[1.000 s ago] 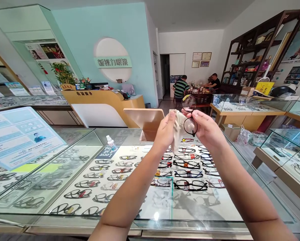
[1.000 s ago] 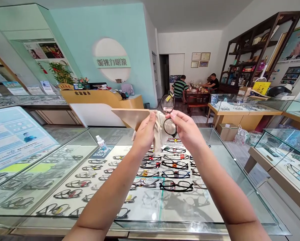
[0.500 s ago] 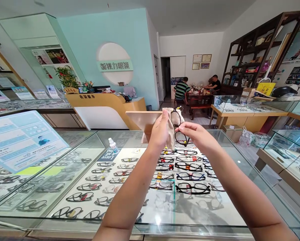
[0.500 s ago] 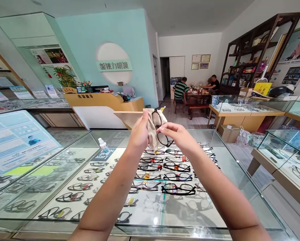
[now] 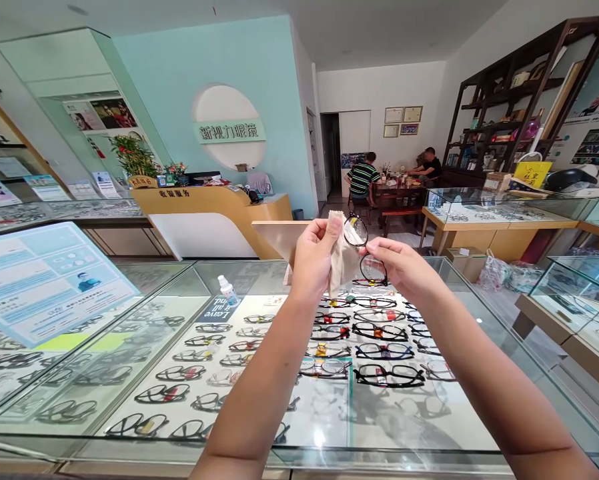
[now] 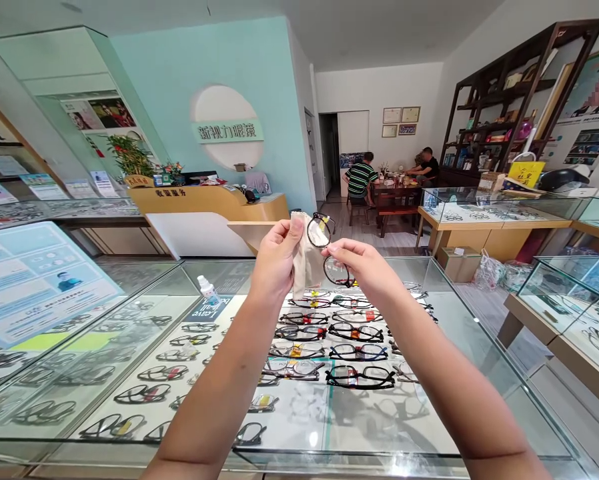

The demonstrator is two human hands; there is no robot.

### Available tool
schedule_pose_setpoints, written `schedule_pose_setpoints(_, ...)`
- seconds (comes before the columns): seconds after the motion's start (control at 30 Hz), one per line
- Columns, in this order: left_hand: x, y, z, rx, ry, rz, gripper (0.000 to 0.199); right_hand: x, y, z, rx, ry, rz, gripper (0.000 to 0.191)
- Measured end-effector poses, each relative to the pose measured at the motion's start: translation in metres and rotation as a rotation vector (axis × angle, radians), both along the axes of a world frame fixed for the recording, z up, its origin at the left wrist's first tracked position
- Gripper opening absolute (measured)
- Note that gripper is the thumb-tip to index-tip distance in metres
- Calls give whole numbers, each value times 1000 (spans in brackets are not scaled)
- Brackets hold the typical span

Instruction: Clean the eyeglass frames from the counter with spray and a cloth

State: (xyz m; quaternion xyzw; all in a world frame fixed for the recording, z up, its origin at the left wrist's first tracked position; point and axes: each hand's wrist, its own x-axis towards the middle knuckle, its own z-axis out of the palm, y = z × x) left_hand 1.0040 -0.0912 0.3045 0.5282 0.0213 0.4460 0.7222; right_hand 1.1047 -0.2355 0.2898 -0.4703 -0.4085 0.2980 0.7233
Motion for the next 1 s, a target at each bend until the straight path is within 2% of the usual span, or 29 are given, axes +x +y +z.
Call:
schedule_pose_setpoints(0.17, -3, -3, 3, 23, 22, -44, 54, -1, 2, -1, -9, 70, 105, 36)
schedule_pose_setpoints(0.4, 0, -1, 1, -4, 3, -21, 55, 5, 4, -6, 16, -38, 100, 30)
schedule_pose_setpoints(0.57, 0, 0, 0, 29, 21, -25, 53, 8, 6, -7, 1, -10, 107, 31)
schedule_pose_setpoints(0.8, -2, -5, 1, 20, 80, -169, 65, 7, 6, -5, 17, 79, 184, 33)
schedule_pose_setpoints(1.0, 0, -6, -4, 146, 161, -301, 46, 15, 4, -5, 33, 27, 157, 33)
